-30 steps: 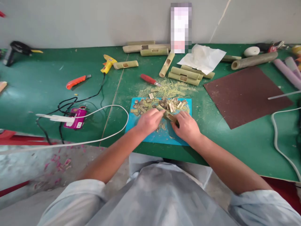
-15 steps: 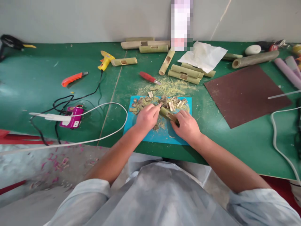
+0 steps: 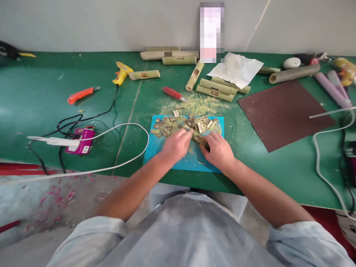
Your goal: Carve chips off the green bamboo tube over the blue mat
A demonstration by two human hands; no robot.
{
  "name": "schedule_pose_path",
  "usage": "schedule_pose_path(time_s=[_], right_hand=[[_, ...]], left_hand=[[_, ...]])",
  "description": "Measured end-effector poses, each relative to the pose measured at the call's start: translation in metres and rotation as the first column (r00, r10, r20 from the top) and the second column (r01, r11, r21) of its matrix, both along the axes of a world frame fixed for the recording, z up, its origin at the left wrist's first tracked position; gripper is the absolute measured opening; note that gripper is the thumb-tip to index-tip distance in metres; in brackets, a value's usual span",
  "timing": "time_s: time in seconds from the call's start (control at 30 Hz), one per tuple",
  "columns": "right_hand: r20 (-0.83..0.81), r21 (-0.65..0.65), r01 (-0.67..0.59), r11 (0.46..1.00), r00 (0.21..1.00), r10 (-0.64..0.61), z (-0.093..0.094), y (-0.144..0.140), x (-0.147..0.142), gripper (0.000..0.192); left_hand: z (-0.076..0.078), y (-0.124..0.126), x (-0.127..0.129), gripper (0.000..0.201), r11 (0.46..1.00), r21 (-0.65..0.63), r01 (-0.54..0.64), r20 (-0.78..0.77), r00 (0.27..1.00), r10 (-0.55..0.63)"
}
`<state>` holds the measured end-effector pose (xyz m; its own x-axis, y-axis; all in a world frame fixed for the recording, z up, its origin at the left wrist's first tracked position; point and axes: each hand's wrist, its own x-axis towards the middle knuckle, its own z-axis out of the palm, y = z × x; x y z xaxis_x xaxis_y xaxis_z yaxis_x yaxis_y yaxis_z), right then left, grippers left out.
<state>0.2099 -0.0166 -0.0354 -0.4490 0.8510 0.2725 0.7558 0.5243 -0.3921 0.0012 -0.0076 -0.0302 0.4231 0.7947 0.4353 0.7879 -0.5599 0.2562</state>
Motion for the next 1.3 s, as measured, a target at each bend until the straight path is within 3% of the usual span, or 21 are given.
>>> schedule_pose_path(time_s=[0.07, 0.17, 0.3, 0.63, 0.73, 0.83, 0.97, 1.3], right_hand=[[0.001, 0.001, 0.001, 1.000, 1.000, -0.001, -0.0003, -0.0001, 0.0002, 0.009], [-0.003, -0.001, 0.002, 1.000, 1.000, -0.002, -0.0011, -0.0002, 0.0006, 0.009], [-0.012, -0.005, 0.005, 1.000, 1.000, -0.005, -0.0016, -0.0001, 0.0006, 0.009], [-0.012, -0.019, 0.003, 1.000, 1.000, -0.003, -0.0001, 0.0002, 0.0005, 0.008], [-0.013, -0.021, 0.005, 1.000, 1.000, -0.005, -0.0004, 0.0002, 0.0004, 0.008], [-0.010, -0.018, 0.004, 1.000, 1.000, -0.005, -0.0008, 0.0003, 0.0001, 0.009], [-0.005, -0.012, 0.010, 1.000, 1.000, -0.010, -0.0007, 0.0004, -0.0003, 0.009], [0.001, -0.020, 0.016, 1.000, 1.000, -0.016, -0.0017, -0.0003, -0.0004, 0.010]], left_hand=[[-0.0007, 0.0002, -0.0008, 0.033, 1.000, -0.009, 0.017, -0.006, 1.000, -0.017], [-0.0012, 0.0019, -0.0042, 0.034, 0.999, 0.010, -0.053, 0.006, 0.999, 0.052], [-0.0014, 0.0021, -0.0053, 0.036, 1.000, -0.023, 0.022, -0.014, 1.000, -0.022], [0.0003, 0.0021, -0.0028, 0.036, 0.999, 0.041, -0.013, -0.025, 1.000, 0.014], [0.0014, 0.0018, -0.0018, 0.035, 1.000, 0.009, 0.012, -0.059, 0.998, -0.012], [0.0015, 0.0013, -0.0001, 0.036, 0.999, 0.002, -0.034, -0.023, 0.999, 0.034], [-0.0007, 0.0010, -0.0002, 0.036, 0.998, -0.049, 0.035, -0.008, 0.999, -0.035], [0.0014, 0.0032, -0.0046, 0.034, 0.999, 0.038, 0.033, -0.046, 0.998, -0.031]])
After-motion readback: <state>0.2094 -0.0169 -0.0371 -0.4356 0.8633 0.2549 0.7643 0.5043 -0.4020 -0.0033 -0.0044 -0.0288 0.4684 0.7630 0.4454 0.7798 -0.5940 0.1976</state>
